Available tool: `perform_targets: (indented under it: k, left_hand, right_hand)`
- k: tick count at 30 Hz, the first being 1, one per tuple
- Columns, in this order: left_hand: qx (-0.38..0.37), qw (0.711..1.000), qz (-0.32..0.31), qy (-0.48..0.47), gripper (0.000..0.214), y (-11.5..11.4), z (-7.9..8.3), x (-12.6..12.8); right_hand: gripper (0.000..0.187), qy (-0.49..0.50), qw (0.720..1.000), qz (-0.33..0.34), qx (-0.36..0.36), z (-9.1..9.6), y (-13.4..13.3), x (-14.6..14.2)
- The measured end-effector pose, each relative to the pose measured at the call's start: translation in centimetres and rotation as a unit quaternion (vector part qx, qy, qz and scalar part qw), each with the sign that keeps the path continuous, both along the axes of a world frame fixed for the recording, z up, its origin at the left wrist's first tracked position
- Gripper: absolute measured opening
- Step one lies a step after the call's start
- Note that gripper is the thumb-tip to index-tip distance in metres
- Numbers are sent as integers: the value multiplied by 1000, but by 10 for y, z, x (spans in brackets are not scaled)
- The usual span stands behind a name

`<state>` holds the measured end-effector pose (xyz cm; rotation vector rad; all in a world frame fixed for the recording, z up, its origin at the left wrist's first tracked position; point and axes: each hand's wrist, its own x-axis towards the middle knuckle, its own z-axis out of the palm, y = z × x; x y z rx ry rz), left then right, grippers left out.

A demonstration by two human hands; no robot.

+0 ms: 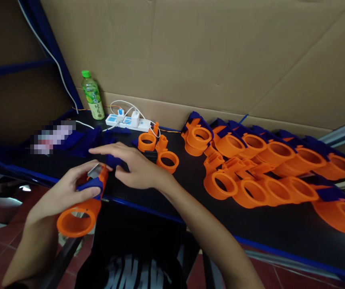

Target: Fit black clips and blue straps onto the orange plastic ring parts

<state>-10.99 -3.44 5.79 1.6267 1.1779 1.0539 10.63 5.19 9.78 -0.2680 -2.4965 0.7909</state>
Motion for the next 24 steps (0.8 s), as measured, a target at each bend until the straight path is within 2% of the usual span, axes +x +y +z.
perform_targets:
  k: [3,6,9,14,19,24]
  left_hand:
    - [-1,1000,-16,-23,54,-2,-13,0]
    - [-44,998,8,-42,67,-7,-27,-1]
    - [-76,995,32,-55,66,-11,-35,1]
    - [-115,989,-18,-94,55,-13,-30,10]
    - [-133,984,-97,-72,46,-13,-19,12]
    - [-122,980,-138,-70,48,-12,-18,8]
  right_hand:
    - [60,-23,998,64,2,12,-18,16]
    - [45,-24,999,24,10,5,-28,22]
    - [35,15,1000,-8,13,-9,-29,25]
    - [35,48,999,-4,14,-18,-26,30]
    - [32,60,998,3,2,-12,-32,32]
    - [30,35,999,12,-31,-5,-33,31]
